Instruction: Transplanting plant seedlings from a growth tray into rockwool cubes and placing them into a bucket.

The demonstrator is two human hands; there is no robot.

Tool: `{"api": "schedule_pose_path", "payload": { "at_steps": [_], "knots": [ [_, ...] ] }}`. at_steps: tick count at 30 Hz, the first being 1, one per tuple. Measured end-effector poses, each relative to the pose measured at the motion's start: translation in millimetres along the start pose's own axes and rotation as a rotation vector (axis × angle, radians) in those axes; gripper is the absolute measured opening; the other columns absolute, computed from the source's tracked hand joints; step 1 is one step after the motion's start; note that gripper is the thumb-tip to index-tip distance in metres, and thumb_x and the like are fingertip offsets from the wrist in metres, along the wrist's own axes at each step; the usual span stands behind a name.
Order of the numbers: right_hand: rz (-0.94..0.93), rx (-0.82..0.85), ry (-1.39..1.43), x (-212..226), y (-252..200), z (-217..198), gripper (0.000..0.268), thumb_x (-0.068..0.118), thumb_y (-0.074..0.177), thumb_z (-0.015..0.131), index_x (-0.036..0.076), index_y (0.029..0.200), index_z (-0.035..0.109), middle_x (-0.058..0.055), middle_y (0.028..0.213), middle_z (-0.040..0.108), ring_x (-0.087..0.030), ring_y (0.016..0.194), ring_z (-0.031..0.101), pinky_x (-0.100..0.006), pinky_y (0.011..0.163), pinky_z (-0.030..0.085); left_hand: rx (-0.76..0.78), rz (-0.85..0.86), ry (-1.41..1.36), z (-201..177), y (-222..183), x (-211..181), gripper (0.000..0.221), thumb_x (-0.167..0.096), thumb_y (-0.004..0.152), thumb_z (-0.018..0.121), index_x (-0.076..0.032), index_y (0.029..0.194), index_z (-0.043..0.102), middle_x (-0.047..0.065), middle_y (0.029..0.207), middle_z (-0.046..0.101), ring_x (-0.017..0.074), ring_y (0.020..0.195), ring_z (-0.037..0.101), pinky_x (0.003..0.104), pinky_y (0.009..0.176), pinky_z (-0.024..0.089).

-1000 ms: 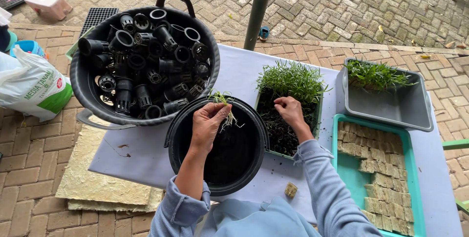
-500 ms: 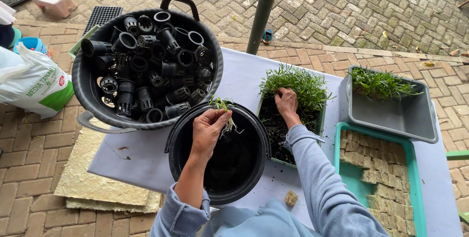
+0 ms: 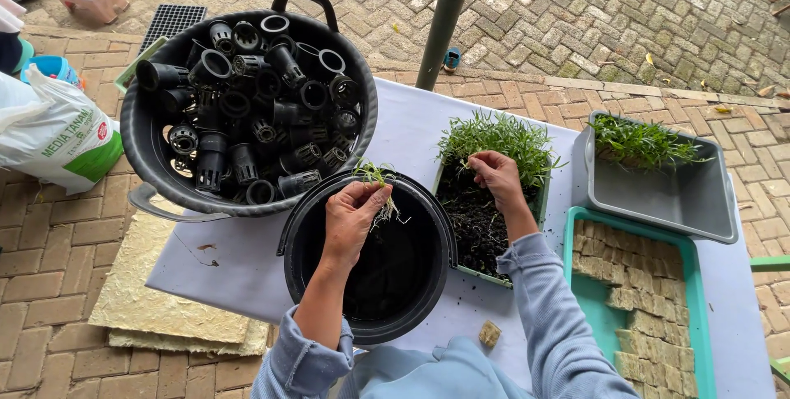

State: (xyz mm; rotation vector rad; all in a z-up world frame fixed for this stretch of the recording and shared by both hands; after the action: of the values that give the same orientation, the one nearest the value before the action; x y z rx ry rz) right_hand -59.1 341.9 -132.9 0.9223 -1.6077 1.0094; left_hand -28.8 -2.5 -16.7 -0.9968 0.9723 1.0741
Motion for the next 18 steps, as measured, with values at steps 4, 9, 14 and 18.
{"api": "schedule_pose_path", "payload": {
  "at_steps": [4, 9, 14, 18],
  "knots": [
    [-0.03, 0.225, 0.212, 21, -33, -20, 0.015, 0.016, 0.094, 0.076, 0.005, 0.103, 0.075, -0.003, 0.09, 0.076, -0.006, 0.066, 0.062, -0.02, 0.058, 0.05, 0.018, 0.023, 0.024, 1, 0, 0, 0.01, -0.013, 0.089, 0.079, -0.005, 0.094, 0.078, -0.001, 0.082, 0.071, 0.0055, 0.076, 0.067, 0.019, 0.072, 0.058],
    [0.0, -0.026, -0.752, 13, -52, -29, 0.018, 0.021, 0.087, 0.082, 0.01, 0.1, 0.083, 0.001, 0.088, 0.075, -0.004, 0.071, 0.063, -0.019, 0.067, 0.048, 0.028, 0.037, 0.001, 1, -1, -1, 0.013, -0.013, 0.088, 0.078, -0.004, 0.098, 0.078, 0.002, 0.086, 0.075, 0.0065, 0.08, 0.07, 0.019, 0.074, 0.059],
    [-0.009, 0.104, -0.051, -3, -63, -44, 0.019, 0.015, 0.088, 0.079, 0.003, 0.103, 0.078, -0.001, 0.084, 0.074, -0.005, 0.066, 0.057, -0.021, 0.058, 0.045, 0.017, 0.056, 0.017, 0, 1, 6, 0.014, -0.012, 0.089, 0.079, -0.003, 0.1, 0.078, 0.004, 0.086, 0.075, 0.0076, 0.078, 0.068, 0.019, 0.073, 0.057],
    [-0.075, 0.221, 0.11, 20, -81, -37, 0.018, 0.015, 0.092, 0.078, 0.002, 0.104, 0.078, -0.001, 0.087, 0.074, -0.004, 0.068, 0.055, -0.02, 0.059, 0.045, 0.02, 0.058, 0.004, 1, 0, 1, 0.016, -0.012, 0.088, 0.079, -0.002, 0.1, 0.077, 0.003, 0.087, 0.076, 0.0065, 0.08, 0.07, 0.019, 0.075, 0.058]
  ]
}}
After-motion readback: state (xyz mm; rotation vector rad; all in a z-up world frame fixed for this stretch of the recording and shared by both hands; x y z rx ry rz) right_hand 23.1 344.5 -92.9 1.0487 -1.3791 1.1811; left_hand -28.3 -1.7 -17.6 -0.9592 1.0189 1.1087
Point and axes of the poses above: each hand's wrist, its own y-axis towards the middle knuckle, its own z-axis out of the palm, x = y × z, the point moved 2 cm from there along y, towards the middle knuckle
